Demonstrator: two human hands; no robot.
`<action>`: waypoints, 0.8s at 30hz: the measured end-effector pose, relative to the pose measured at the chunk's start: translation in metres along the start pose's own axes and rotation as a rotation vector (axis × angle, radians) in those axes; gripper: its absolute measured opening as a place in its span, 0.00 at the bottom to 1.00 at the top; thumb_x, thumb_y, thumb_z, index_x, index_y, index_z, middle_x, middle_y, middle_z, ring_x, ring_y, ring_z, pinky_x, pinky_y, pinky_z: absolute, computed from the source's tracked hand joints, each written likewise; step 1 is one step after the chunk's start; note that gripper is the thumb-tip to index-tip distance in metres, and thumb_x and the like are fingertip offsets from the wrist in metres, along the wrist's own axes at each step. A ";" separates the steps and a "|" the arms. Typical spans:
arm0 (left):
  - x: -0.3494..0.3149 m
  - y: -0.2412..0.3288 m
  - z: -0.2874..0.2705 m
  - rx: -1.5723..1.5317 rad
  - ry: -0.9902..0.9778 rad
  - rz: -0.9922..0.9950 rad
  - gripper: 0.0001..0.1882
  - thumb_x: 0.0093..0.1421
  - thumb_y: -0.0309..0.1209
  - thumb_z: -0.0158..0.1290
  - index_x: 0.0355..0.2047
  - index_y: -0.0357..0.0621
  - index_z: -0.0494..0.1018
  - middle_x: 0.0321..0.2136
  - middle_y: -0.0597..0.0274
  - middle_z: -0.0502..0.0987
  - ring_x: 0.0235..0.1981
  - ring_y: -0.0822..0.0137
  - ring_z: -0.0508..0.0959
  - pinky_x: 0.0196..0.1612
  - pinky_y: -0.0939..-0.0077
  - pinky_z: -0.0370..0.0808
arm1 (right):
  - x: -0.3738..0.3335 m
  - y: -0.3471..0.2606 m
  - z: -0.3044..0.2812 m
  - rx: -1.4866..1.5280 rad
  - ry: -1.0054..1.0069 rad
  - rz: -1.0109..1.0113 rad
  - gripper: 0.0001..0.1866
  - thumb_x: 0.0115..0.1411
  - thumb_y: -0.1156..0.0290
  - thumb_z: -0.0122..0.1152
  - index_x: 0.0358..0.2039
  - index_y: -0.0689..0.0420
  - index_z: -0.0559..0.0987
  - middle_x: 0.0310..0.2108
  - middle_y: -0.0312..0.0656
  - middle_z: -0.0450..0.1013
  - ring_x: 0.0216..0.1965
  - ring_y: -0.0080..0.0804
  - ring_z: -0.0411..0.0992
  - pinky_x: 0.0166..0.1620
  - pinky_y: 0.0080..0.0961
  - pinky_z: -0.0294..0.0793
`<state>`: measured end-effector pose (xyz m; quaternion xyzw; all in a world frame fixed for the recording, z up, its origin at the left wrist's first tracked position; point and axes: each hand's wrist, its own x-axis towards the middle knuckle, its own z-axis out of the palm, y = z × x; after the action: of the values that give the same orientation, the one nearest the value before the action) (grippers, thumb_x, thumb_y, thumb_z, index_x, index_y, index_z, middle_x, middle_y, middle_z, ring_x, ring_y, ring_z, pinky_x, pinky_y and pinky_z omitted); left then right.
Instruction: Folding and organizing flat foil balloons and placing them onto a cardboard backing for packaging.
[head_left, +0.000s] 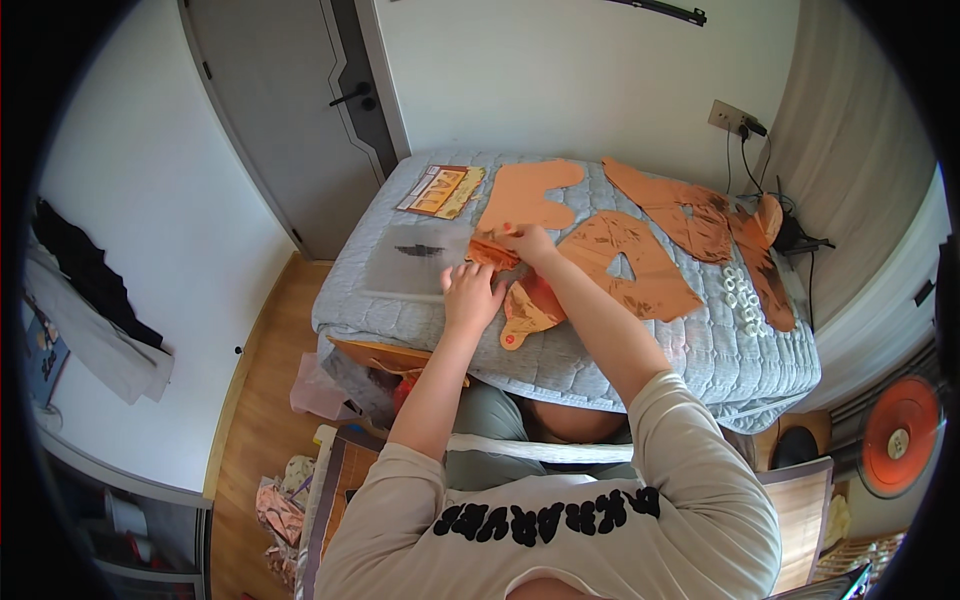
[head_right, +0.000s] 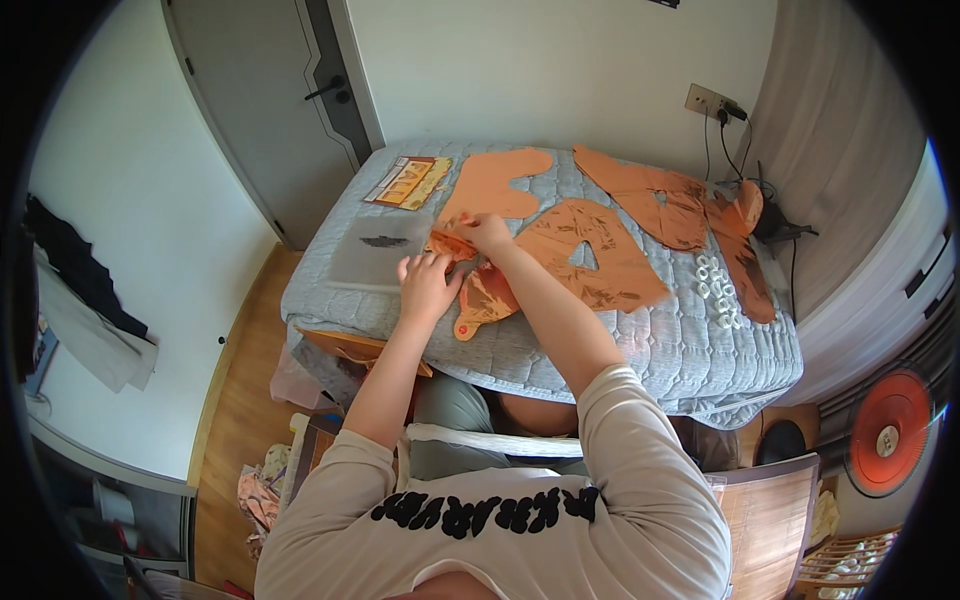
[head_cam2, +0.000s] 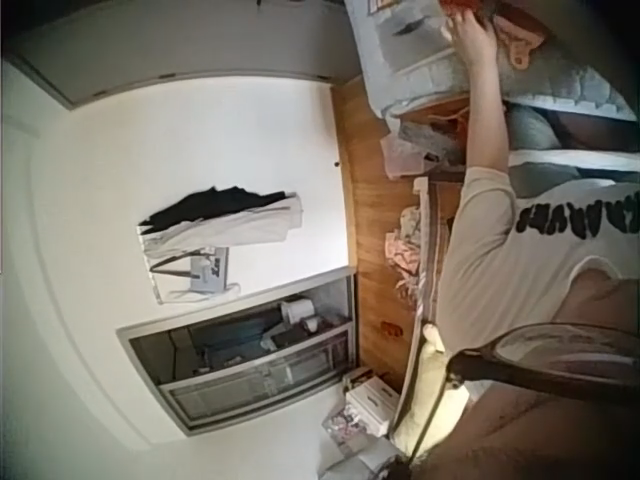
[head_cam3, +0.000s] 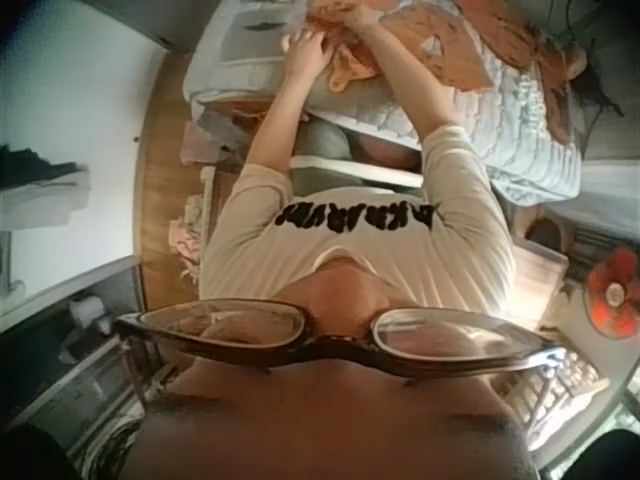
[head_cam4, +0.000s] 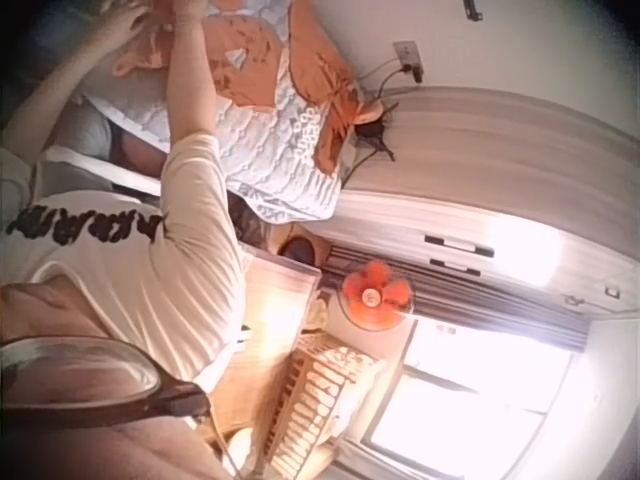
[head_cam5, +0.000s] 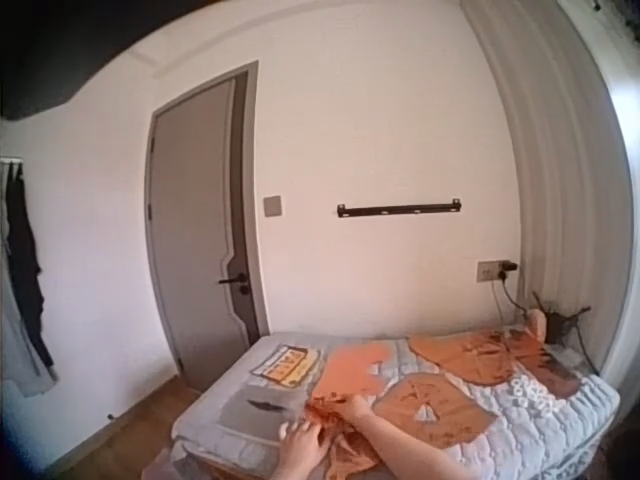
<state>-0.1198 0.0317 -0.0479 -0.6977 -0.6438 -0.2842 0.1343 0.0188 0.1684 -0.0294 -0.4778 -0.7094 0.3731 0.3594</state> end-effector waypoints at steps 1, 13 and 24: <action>0.001 0.002 0.000 -0.004 -0.046 0.010 0.19 0.63 0.45 0.59 0.50 0.50 0.78 0.45 0.64 0.81 0.50 0.59 0.77 0.66 0.52 0.56 | 0.005 0.006 -0.004 0.183 0.053 0.106 0.13 0.59 0.64 0.68 0.39 0.60 0.85 0.35 0.43 0.82 0.37 0.39 0.81 0.41 0.39 0.77; -0.022 0.045 -0.016 -0.335 -0.281 0.434 0.24 0.61 0.47 0.58 0.54 0.50 0.78 0.56 0.57 0.76 0.61 0.56 0.73 0.66 0.50 0.61 | 0.051 0.076 -0.100 1.709 0.507 0.349 0.19 0.73 0.66 0.47 0.61 0.59 0.71 0.60 0.46 0.71 0.59 0.51 0.72 0.58 0.52 0.77; -0.030 0.055 -0.025 -0.442 -0.353 0.413 0.27 0.59 0.46 0.62 0.55 0.48 0.78 0.59 0.56 0.75 0.62 0.54 0.72 0.65 0.55 0.65 | -0.052 0.027 -0.265 0.415 0.928 -0.591 0.14 0.72 0.65 0.51 0.52 0.59 0.70 0.52 0.49 0.71 0.49 0.41 0.74 0.52 0.34 0.74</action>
<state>-0.0721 -0.0146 -0.0354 -0.8639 -0.4251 -0.2586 -0.0788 0.2741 0.1760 0.0619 -0.2929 -0.4931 0.1400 0.8071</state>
